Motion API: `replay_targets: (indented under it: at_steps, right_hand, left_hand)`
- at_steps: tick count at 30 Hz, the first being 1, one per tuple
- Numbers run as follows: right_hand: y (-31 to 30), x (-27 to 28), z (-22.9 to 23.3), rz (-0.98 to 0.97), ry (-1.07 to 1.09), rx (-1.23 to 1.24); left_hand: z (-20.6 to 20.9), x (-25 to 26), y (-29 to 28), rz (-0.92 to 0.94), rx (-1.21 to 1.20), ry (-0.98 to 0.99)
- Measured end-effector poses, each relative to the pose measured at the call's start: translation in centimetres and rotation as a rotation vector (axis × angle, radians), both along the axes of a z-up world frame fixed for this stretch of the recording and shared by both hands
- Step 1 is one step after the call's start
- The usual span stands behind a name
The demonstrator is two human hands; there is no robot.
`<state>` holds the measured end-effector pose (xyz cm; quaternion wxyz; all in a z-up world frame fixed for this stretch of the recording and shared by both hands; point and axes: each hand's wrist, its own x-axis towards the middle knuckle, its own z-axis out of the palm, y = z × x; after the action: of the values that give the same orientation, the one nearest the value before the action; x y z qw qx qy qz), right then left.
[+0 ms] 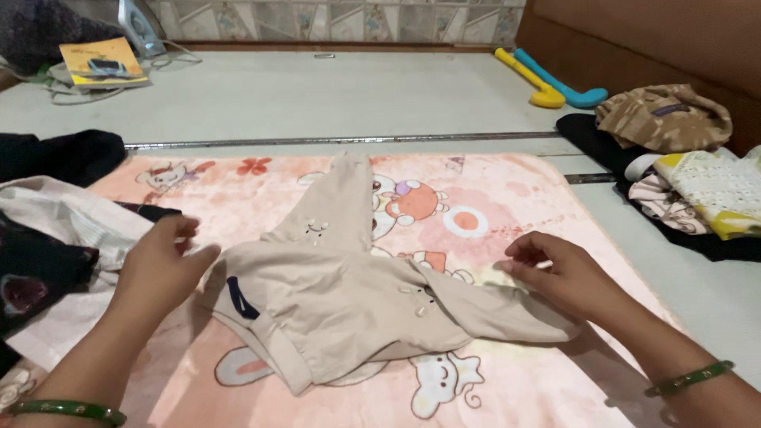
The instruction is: The person folds a yellow patterned shirt and a pair of beige trousers by hand on a bed.
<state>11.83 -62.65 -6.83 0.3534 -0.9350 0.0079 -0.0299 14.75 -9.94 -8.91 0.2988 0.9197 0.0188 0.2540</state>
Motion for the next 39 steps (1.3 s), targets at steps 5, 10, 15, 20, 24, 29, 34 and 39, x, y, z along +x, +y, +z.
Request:
replay_targets:
  at_steps: [5,10,15,20,24,29,34,39]
  right_hand:
    - [1.3,-2.7,1.6,0.448,0.031,-0.179]
    - [0.7,-2.4,1.3,0.382,0.154,-0.258]
    - [-3.4,2.3,-1.0,-0.102,0.153,0.601]
    - [-3.8,2.5,-2.1,-0.169,0.159,0.316]
    - [-1.8,0.4,-0.8,0.109,-0.131,-0.246]
    - [-0.6,-0.9,0.5,-0.144,0.040,-0.042]
    - [-2.4,0.9,-0.1,-0.210,-0.080,0.322]
    - [-2.8,1.4,0.0,-0.387,0.110,0.470]
  left_hand:
    - [4.3,-3.0,-6.3,-0.369,-0.161,0.372]
    - [4.3,-6.5,-12.0,-0.806,-0.119,0.717]
    - [4.8,-7.3,-12.9,-0.799,0.044,0.813]
    - [4.5,-7.3,-13.1,-0.792,0.128,0.783]
    - [4.4,-7.2,-13.0,-0.809,0.132,0.756]
    - [3.9,-7.1,-12.8,-0.812,0.071,0.789]
    - [4.7,-7.5,-12.5,-0.838,-0.044,0.998]
    - [5.1,-8.6,-13.9,-0.826,0.075,1.136]
